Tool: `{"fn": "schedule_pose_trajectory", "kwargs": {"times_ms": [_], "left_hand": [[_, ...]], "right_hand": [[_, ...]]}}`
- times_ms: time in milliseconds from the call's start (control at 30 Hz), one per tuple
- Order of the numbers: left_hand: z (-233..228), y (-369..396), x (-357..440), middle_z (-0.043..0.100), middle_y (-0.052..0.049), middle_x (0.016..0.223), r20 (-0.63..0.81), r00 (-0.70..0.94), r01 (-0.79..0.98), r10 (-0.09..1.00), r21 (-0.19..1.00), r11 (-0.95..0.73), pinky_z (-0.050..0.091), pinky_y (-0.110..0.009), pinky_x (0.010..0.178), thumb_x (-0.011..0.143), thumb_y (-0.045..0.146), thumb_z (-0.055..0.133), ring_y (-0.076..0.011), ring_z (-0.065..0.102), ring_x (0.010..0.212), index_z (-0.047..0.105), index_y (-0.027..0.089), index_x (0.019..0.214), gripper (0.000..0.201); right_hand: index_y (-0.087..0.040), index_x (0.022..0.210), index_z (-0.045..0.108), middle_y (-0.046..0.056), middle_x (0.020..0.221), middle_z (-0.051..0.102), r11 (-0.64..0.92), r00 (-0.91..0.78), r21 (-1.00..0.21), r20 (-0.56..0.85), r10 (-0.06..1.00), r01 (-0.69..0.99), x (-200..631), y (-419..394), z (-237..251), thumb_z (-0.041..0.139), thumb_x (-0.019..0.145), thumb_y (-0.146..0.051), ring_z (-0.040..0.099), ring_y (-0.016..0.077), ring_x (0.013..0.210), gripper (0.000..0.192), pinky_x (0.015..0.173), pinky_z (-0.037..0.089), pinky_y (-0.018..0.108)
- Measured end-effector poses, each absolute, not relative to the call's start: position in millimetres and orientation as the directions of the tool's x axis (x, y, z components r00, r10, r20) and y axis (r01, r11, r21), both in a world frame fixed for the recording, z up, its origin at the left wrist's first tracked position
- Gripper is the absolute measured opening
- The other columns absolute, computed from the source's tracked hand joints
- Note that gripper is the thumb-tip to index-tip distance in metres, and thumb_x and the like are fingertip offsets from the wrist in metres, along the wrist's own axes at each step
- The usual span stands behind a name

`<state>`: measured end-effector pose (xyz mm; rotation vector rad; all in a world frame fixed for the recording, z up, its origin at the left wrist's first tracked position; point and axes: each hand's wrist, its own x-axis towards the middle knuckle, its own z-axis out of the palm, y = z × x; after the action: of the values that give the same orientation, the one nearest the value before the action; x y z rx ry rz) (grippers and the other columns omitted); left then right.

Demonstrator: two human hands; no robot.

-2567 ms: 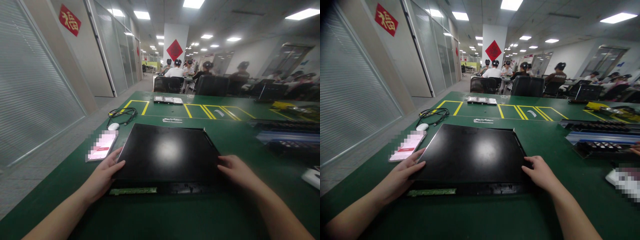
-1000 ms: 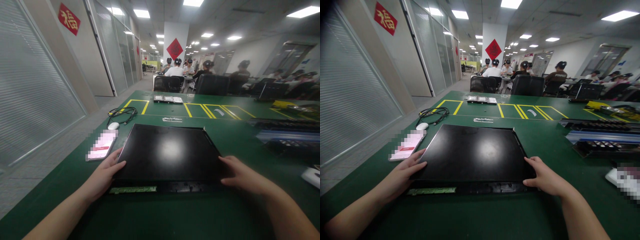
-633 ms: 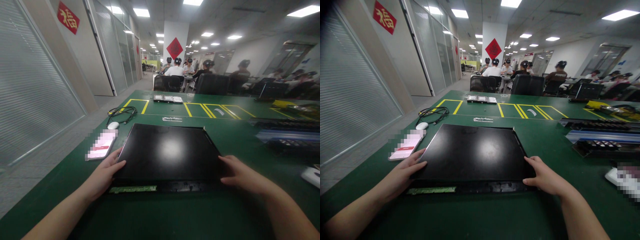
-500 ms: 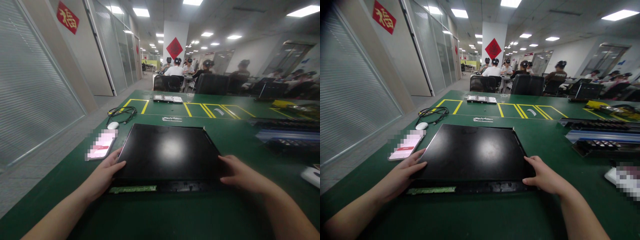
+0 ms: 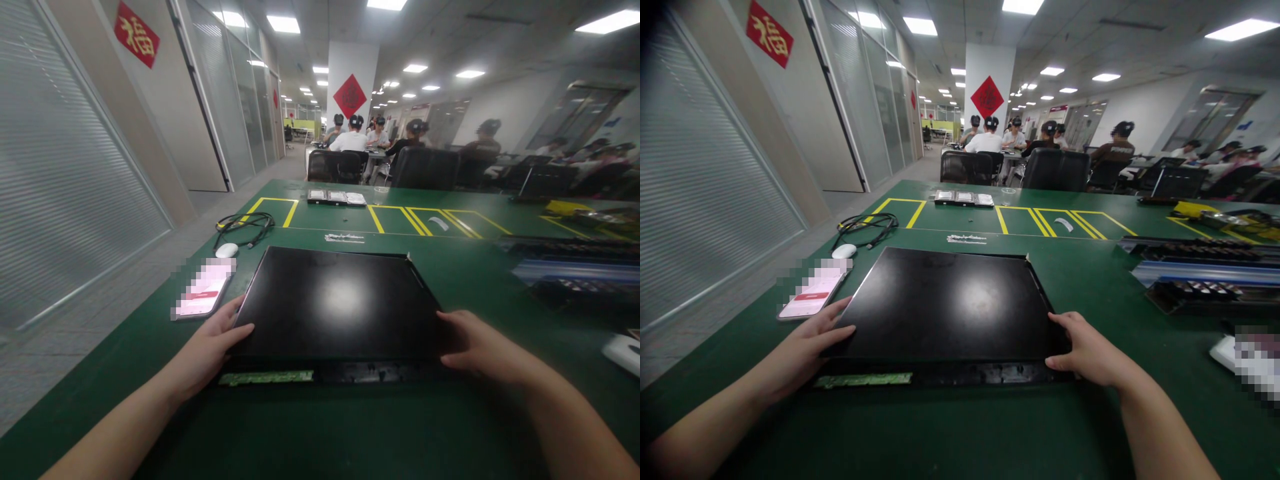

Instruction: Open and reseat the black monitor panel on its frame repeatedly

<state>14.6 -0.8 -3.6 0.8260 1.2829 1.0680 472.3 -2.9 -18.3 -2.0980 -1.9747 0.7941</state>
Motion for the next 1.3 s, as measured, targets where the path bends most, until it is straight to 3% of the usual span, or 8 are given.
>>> {"fn": "schedule_pose_trajectory", "kwargs": {"times_ms": [167,600,967,1300], "left_hand": [[-6.2,0.7,11.0,0.072,-0.014,0.129,-0.339,-0.002,-0.162,0.941,0.928,0.335,0.059,-0.039,0.088,0.069,0.020,0.085,-0.0329,0.072,0.108,0.048,0.025,0.146,0.086],[-0.4,-0.5,11.2,0.062,-0.008,0.144,-0.344,0.032,-0.121,0.938,0.931,0.346,0.059,-0.030,0.086,0.079,0.020,0.076,-0.0279,0.066,0.119,0.046,0.030,0.147,0.075],[2.4,1.6,10.9,0.066,-0.009,0.140,-0.358,0.043,-0.143,0.933,0.922,0.361,0.056,-0.036,0.094,0.074,0.018,0.080,-0.0306,0.067,0.118,0.051,0.031,0.144,0.077],[0.5,2.1,9.8,0.068,-0.009,0.137,-0.340,0.043,-0.111,0.939,0.933,0.343,0.056,-0.036,0.094,0.073,0.021,0.081,-0.0314,0.065,0.121,0.051,0.031,0.145,0.079]], "right_hand": [[-0.015,0.144,0.049,0.016,0.135,0.053,-0.097,-0.021,-0.454,-0.248,0.969,0.886,475.3,-1.9,-19.9,0.075,0.061,-0.044,0.059,0.0321,0.117,0.092,0.103,0.048,0.040],[-0.013,0.141,0.052,0.017,0.133,0.055,-0.102,-0.013,-0.485,-0.227,0.974,0.869,477.5,-2.9,-24.0,0.075,0.059,-0.046,0.062,0.0311,0.110,0.091,0.097,0.052,0.040],[-0.018,0.139,0.052,0.014,0.129,0.058,-0.084,-0.021,-0.490,-0.205,0.978,0.867,481.6,-1.4,-28.1,0.077,0.058,-0.048,0.062,0.0298,0.108,0.090,0.096,0.053,0.040],[-0.013,0.138,0.051,0.016,0.126,0.059,-0.098,-0.015,-0.488,-0.222,0.975,0.867,476.2,-2.0,-22.8,0.074,0.057,-0.048,0.063,0.0310,0.105,0.092,0.093,0.054,0.041]]}}
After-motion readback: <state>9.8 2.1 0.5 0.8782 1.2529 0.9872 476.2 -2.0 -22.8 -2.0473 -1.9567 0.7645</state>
